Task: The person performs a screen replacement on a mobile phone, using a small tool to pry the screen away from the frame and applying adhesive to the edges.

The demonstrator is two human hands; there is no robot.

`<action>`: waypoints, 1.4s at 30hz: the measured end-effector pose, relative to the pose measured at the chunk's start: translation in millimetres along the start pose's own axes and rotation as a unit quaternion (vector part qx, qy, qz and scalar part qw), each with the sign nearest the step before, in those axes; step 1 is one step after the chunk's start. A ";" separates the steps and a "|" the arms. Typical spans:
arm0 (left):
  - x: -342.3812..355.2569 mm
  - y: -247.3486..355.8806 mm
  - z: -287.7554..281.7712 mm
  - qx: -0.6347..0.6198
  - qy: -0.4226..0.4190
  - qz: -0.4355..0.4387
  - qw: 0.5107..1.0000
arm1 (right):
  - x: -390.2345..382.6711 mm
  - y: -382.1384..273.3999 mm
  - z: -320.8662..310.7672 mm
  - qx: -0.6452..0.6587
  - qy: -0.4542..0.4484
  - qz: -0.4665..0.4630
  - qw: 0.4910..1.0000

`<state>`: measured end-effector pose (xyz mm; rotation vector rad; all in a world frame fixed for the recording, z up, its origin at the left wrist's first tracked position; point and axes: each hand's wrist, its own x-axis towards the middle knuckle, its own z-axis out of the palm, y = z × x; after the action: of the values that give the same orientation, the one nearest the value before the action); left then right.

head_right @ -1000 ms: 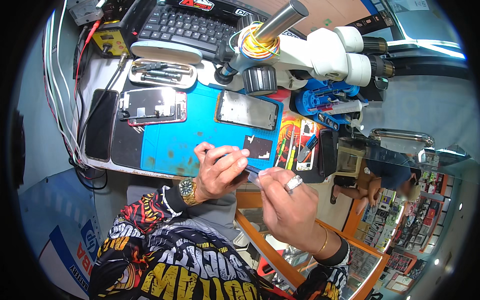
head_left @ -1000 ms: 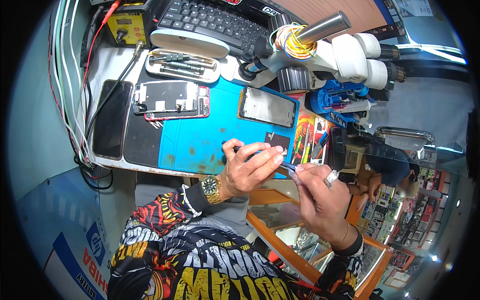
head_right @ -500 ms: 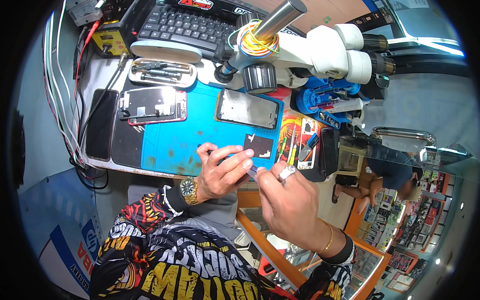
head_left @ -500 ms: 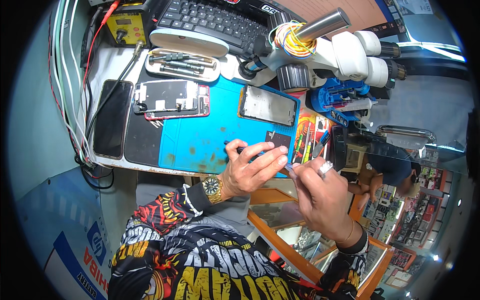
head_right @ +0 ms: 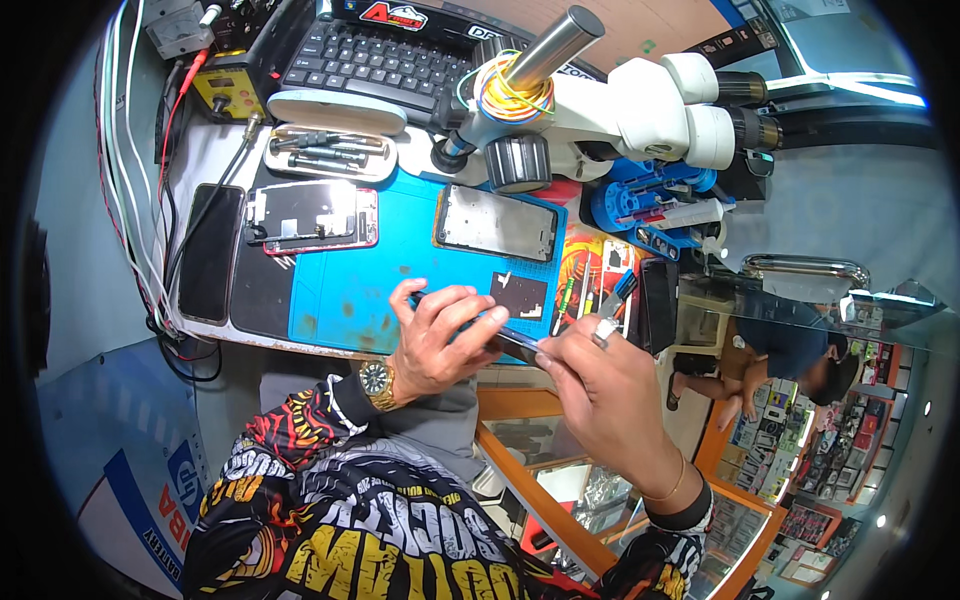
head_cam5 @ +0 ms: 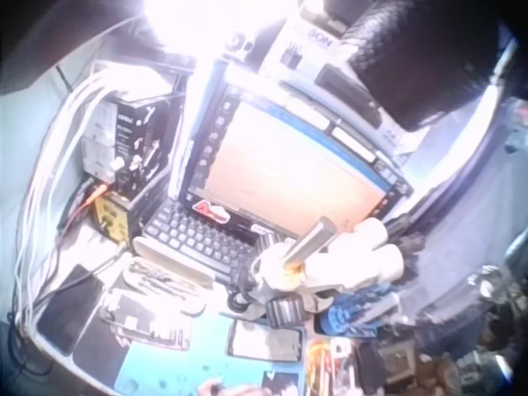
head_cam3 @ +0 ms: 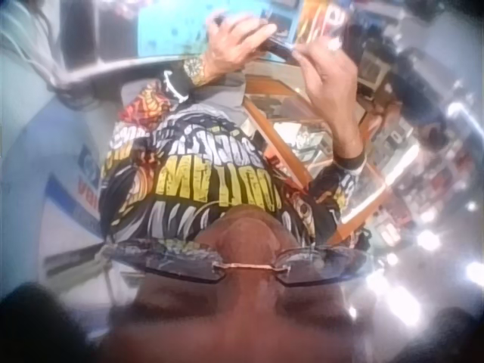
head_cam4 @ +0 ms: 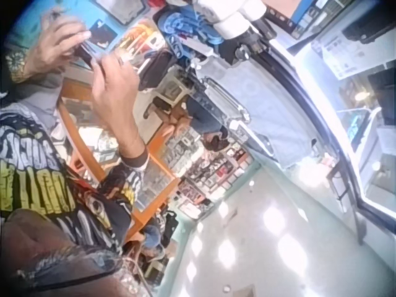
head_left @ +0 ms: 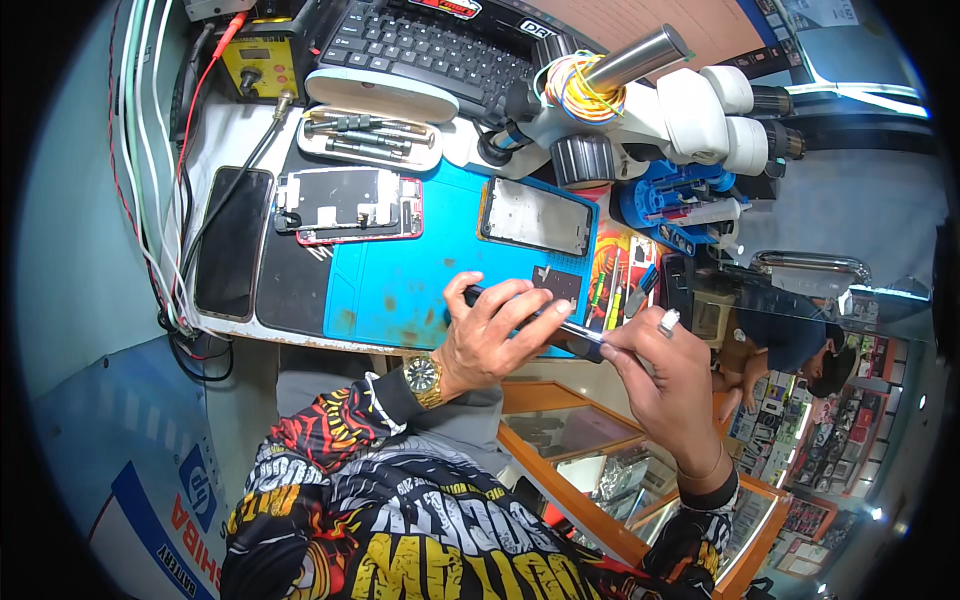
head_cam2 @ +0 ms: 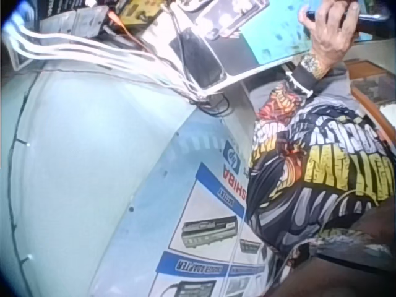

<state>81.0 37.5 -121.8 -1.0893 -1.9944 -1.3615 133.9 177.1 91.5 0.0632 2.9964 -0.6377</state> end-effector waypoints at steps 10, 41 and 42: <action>-3.0 2.3 4.2 0.015 0.037 -0.019 0.999 | -14.7 7.4 10.5 0.007 0.045 -0.049 0.998; -3.2 -7.9 -8.2 -0.052 0.044 -0.029 0.997 | 0.4 -5.8 0.2 0.025 -0.006 -0.089 0.996; -2.4 -7.9 -10.2 -0.070 0.056 -0.047 0.995 | 1.4 -6.0 1.9 0.029 -0.019 -0.107 0.994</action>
<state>75.3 25.9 -123.9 -0.9678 -1.9141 -1.5963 132.3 170.9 92.1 -0.2686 2.9717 -0.7368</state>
